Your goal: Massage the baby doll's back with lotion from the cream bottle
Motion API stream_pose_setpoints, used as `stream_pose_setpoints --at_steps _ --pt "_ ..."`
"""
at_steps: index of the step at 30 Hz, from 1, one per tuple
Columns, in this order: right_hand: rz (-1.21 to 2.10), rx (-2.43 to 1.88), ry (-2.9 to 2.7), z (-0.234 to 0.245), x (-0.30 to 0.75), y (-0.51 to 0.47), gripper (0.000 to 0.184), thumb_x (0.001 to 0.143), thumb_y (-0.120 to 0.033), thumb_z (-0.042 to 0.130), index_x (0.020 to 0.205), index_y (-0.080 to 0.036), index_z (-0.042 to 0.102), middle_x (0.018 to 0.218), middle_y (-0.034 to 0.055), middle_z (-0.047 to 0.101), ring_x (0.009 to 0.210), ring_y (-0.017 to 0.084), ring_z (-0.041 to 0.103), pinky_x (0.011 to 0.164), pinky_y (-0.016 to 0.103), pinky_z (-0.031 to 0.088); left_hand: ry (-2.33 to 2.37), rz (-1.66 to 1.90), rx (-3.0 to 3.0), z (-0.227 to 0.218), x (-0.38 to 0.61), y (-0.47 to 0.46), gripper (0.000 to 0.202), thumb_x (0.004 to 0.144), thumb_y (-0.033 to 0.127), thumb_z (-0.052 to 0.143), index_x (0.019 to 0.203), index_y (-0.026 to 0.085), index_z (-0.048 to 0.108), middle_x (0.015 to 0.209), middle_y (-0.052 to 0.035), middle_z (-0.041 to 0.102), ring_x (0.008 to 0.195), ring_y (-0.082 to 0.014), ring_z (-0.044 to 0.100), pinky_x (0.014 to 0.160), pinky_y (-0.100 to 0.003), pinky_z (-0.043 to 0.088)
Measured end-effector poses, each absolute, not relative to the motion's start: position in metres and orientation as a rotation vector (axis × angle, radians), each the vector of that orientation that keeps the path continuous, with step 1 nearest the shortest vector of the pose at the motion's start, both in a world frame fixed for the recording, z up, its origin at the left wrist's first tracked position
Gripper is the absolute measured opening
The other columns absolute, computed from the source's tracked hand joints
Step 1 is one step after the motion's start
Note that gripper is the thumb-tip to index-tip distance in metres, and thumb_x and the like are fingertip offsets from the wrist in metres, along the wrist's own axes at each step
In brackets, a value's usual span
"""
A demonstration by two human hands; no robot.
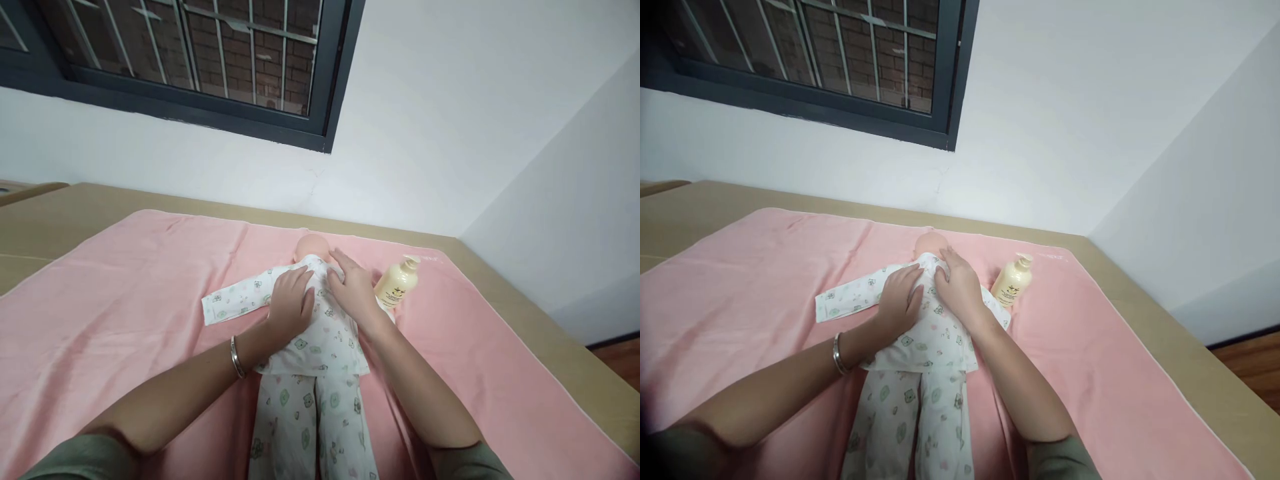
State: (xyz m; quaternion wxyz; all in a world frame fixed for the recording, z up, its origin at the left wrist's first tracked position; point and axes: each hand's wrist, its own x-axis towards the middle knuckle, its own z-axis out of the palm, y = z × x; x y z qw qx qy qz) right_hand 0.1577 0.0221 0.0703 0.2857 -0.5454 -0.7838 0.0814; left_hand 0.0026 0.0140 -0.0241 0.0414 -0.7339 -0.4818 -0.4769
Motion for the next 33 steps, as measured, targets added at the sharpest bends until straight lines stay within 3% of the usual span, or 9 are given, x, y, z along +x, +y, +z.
stream_pose_setpoints --at_steps 3,6,9,13,20,25,30,33 --pt "0.045 -1.363 -2.064 0.056 0.148 0.023 0.057 0.092 -0.025 0.038 0.148 -0.015 0.037 0.161 0.0101 0.022 0.147 0.026 0.021 0.116 0.047 0.025 -1.395 -1.588 -2.137 -0.026 0.003 0.009 0.045 0.095 0.029 0.039 0.138 0.016 0.041 0.141 -0.0183 0.049 0.132 -0.0297 0.045 0.108 -0.050 0.037" --pt "-0.004 -1.324 -2.269 0.042 0.140 0.023 0.061 0.091 -0.027 0.042 0.150 -0.015 0.033 0.162 0.0123 0.018 0.149 0.030 0.008 0.117 0.055 0.015 -1.383 -1.716 -2.011 -0.028 0.004 0.010 0.053 0.096 0.032 0.038 0.145 0.015 0.028 0.147 -0.0214 0.039 0.138 -0.0317 0.037 0.109 -0.053 0.035" --pt "0.127 -1.310 -2.530 0.036 0.138 0.025 0.056 0.093 -0.031 0.044 0.147 -0.017 0.040 0.158 0.0125 0.029 0.148 0.030 0.016 0.117 0.055 0.015 -1.315 -1.781 -1.943 -0.031 0.005 0.012 0.057 0.096 0.032 0.039 0.147 0.018 0.020 0.149 -0.0211 0.037 0.139 -0.0311 0.035 0.110 -0.054 0.034" --pt "0.054 -1.354 -2.396 0.037 0.141 0.029 0.057 0.095 -0.035 0.043 0.148 -0.014 0.038 0.160 0.0140 0.024 0.148 0.029 0.014 0.117 0.053 0.014 -1.299 -1.798 -1.919 -0.032 0.005 0.013 0.060 0.094 0.031 0.044 0.147 0.018 0.019 0.145 -0.0212 0.040 0.136 -0.0307 0.039 0.110 -0.054 0.034" --pt "0.021 -1.307 -2.385 0.033 0.143 0.027 0.054 0.096 -0.033 0.043 0.146 -0.014 0.041 0.157 0.0163 0.029 0.147 0.028 0.020 0.117 0.053 0.017 -1.355 -1.833 -1.943 -0.032 0.005 0.011 0.060 0.095 0.034 0.042 0.148 0.016 0.020 0.144 -0.0219 0.040 0.136 -0.0311 0.039 0.110 -0.054 0.033" --pt "0.047 -1.233 -2.500 0.025 0.140 0.025 0.050 0.096 -0.035 0.043 0.143 -0.019 0.046 0.156 0.0115 0.035 0.146 0.026 0.022 0.117 0.053 0.018 -1.454 -1.936 -1.951 -0.027 0.004 0.011 0.060 0.095 0.039 0.042 0.147 0.016 0.023 0.144 -0.0211 0.038 0.137 -0.0318 0.037 0.112 -0.055 0.030" --pt "-0.058 -1.181 -2.475 0.025 0.146 -0.004 0.062 0.092 -0.040 0.051 0.148 -0.015 0.038 0.161 0.0153 0.018 0.149 0.033 0.007 0.117 0.059 0.011 -1.347 -2.148 -1.922 -0.004 0.000 0.007 0.060 0.095 0.037 0.043 0.148 0.020 0.018 0.145 -0.0179 0.035 0.138 -0.0295 0.036 0.114 -0.054 0.030" --pt "-0.073 -0.978 -2.647 0.025 0.158 -0.042 0.071 0.088 -0.044 0.058 0.151 -0.024 0.033 0.163 0.0093 0.015 0.149 0.033 0.001 0.117 0.063 0.000 -1.208 -2.217 -1.910 0.015 0.000 0.000 0.060 0.095 0.036 0.043 0.147 0.023 0.016 0.143 -0.0163 0.037 0.137 -0.0290 0.037 0.114 -0.055 0.029"
